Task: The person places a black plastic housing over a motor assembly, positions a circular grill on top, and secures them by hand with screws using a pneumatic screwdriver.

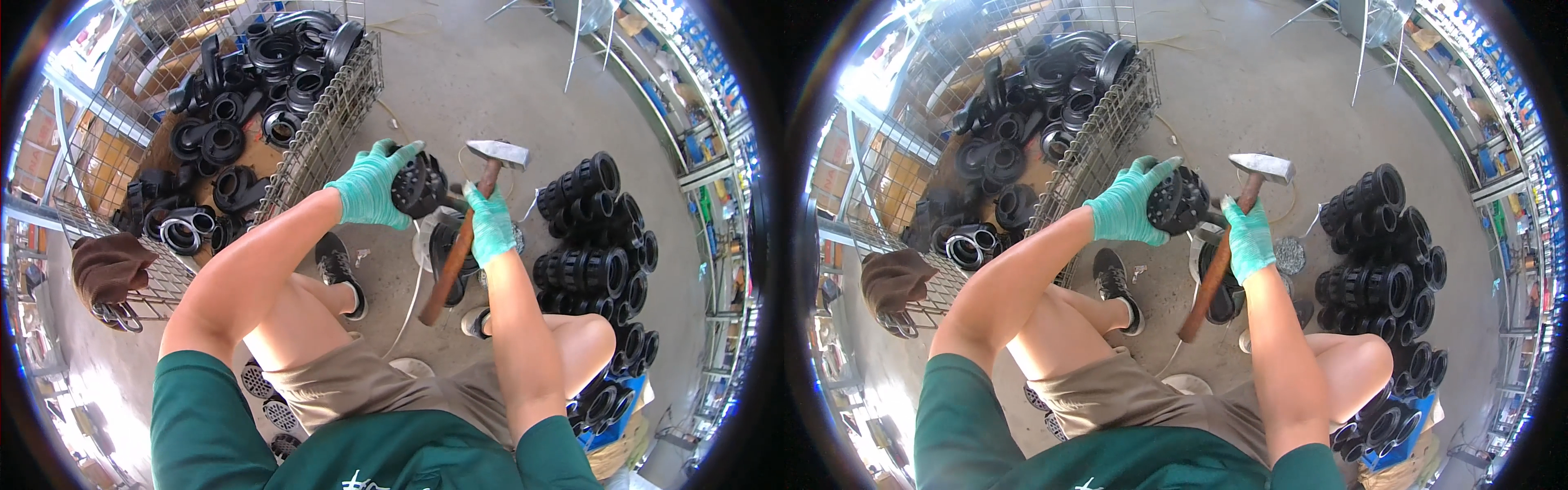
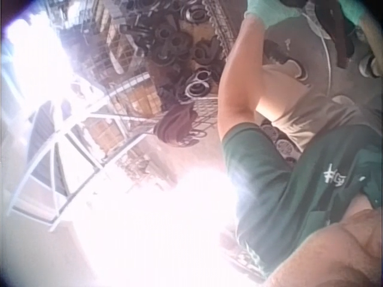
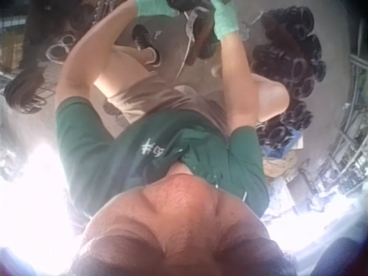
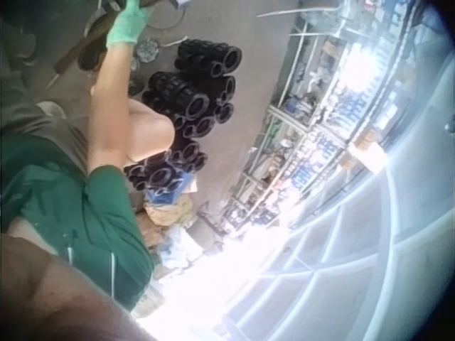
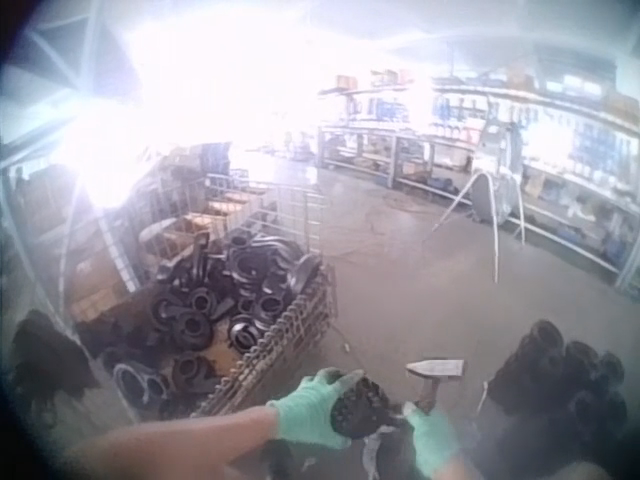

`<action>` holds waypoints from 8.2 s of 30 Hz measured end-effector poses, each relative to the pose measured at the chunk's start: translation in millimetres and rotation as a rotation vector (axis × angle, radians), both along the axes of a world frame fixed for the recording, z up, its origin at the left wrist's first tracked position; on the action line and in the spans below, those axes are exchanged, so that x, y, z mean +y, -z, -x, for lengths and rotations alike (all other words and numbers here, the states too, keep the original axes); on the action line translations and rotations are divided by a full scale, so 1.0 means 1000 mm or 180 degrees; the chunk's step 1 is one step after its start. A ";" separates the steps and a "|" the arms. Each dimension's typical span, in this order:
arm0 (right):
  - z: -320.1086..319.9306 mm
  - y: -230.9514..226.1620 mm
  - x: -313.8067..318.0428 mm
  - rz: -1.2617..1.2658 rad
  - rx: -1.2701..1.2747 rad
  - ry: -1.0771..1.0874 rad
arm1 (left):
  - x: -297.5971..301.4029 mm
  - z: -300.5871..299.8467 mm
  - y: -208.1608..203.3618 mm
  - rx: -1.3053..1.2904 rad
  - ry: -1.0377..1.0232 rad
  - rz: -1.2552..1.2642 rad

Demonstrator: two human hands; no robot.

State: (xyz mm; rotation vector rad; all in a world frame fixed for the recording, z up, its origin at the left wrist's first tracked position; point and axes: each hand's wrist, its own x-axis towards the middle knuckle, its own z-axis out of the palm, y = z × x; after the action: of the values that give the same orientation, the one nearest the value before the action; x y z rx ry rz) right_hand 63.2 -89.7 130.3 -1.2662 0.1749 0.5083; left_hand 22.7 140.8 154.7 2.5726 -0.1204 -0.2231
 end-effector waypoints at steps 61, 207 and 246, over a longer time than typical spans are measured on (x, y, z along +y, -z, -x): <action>0.155 -0.207 -0.296 0.2422 -0.1655 0.1639 | 0.081 -0.056 0.081 -0.1107 -0.1837 0.2661; -0.084 0.054 -0.223 0.2698 -0.0197 -0.1100 | -0.099 -0.049 0.004 0.0034 0.0813 0.0314; -0.147 0.333 -0.262 0.3923 -0.1100 -0.1393 | -0.078 -0.034 -0.021 0.0280 -0.0195 0.0114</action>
State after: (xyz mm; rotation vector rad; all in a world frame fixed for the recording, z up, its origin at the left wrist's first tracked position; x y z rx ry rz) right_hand 210.4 -351.6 -202.7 -2.6078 -0.1238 0.5487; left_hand 57.2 62.5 175.8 2.5222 -0.0127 -0.3076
